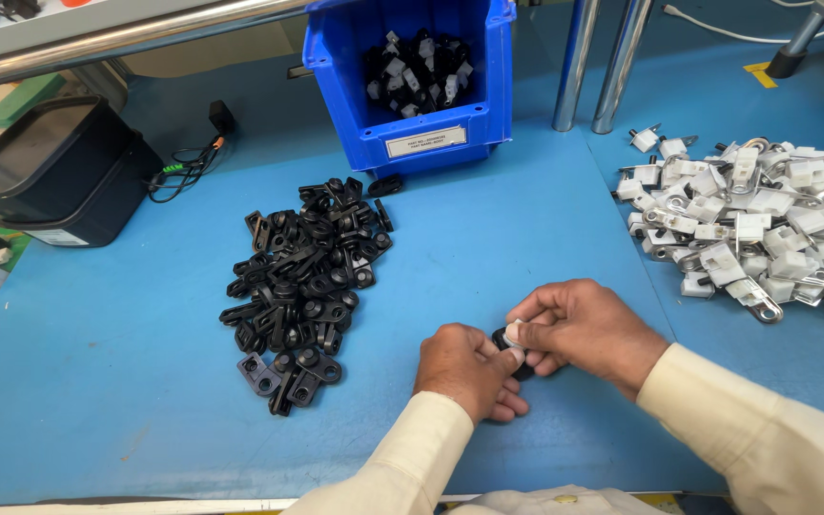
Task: The person repeatedly picks a black plastic housing and a white plastic insert with metal contacts, aligns them, and presses them together to form an assembled unit. The person places each completed assembly into a blue bin. The process is repeated continuously throughout the clip.
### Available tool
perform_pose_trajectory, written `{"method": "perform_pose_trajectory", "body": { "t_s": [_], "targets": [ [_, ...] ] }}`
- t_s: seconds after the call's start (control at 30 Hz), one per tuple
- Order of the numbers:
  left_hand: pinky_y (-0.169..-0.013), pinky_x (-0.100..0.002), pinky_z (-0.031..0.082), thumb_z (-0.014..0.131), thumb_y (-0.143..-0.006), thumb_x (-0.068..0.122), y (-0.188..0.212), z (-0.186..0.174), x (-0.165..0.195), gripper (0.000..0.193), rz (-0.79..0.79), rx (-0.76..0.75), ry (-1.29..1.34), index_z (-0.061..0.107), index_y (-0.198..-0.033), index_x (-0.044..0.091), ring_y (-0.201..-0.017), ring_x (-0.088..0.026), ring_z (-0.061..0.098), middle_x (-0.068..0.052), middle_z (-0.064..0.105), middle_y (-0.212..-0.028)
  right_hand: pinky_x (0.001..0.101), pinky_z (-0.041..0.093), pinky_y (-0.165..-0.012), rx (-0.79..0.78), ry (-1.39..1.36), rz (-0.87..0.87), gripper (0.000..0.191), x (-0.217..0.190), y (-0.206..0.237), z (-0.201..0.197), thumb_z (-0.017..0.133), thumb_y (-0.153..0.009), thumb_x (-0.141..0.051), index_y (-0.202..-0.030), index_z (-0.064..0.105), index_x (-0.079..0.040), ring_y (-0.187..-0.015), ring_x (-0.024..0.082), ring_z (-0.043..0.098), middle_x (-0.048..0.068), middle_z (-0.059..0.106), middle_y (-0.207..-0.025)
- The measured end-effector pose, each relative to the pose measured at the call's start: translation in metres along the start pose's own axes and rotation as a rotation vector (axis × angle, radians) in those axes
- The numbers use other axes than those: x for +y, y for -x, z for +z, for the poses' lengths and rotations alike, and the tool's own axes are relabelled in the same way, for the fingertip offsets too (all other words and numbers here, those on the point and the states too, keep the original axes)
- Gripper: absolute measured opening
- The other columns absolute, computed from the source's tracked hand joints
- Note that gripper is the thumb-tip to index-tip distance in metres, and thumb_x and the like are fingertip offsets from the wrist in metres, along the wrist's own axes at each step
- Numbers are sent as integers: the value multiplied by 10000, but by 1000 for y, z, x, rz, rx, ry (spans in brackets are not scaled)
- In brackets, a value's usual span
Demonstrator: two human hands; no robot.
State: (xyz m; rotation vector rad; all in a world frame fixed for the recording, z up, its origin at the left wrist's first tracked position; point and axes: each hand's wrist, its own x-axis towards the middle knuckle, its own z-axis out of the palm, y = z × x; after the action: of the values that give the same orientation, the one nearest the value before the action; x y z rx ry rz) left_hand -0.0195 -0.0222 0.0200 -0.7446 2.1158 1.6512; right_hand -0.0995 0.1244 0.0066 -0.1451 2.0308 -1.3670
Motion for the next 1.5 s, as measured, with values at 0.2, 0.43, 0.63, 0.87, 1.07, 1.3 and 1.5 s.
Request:
{"method": "perform_pose_trajectory", "body": {
  "t_s": [0.2,0.43,0.63,0.87,1.07,1.3,1.5],
  "targets": [
    [-532,-314,639,766,-899,114,2,0,8,237,-36,78,-13,577,-985,-1,-688,-250,783,-181,751,-857,293,576,-485,-39,510,-133,222,-10,2,-1,673,-948,-249,-1085,707,-77,-503,134,678,61,699,-635],
    [-542,-276,665,723,-890,37,6,8,2,165,56,105,88,631,-1026,32,-687,-207,791,-128,758,-817,317,538,-426,47,286,-88,205,-12,9,7,682,-938,-209,-915,683,-5,-474,162,663,85,693,-625],
    [-581,-285,660,712,-900,36,8,12,-9,191,82,124,171,649,-1079,18,-701,-186,785,-113,765,-783,330,527,-431,218,102,7,172,-13,15,25,694,-926,-154,-917,678,17,-485,184,657,125,701,-638],
    [-669,-311,671,748,-898,75,7,6,-10,340,14,109,142,540,-1149,-22,-790,-228,780,-161,742,-937,299,516,-448,215,55,-21,199,-10,16,28,713,-922,-191,-950,678,2,-513,160,650,104,698,-666],
    [-706,-329,679,700,-908,38,2,-1,-22,215,-102,81,522,627,-1079,-68,-820,-243,787,-168,748,-953,275,404,-410,158,-273,86,415,11,23,22,658,-943,-432,-975,664,-17,-523,134,549,45,652,-763],
    [-718,-288,667,729,-910,98,15,-2,-26,182,-44,-68,589,623,-1027,9,-828,-187,766,-141,748,-960,218,319,-397,52,-334,187,439,16,21,17,752,-842,-471,-868,667,-41,-531,74,518,17,629,-714],
    [-636,-274,659,782,-867,72,17,-3,-20,217,-15,-94,478,629,-1000,-5,-750,-190,763,-139,738,-888,207,257,-397,-39,-304,335,408,13,16,8,794,-803,-449,-800,647,-69,-520,61,505,7,618,-650]
  ]
}}
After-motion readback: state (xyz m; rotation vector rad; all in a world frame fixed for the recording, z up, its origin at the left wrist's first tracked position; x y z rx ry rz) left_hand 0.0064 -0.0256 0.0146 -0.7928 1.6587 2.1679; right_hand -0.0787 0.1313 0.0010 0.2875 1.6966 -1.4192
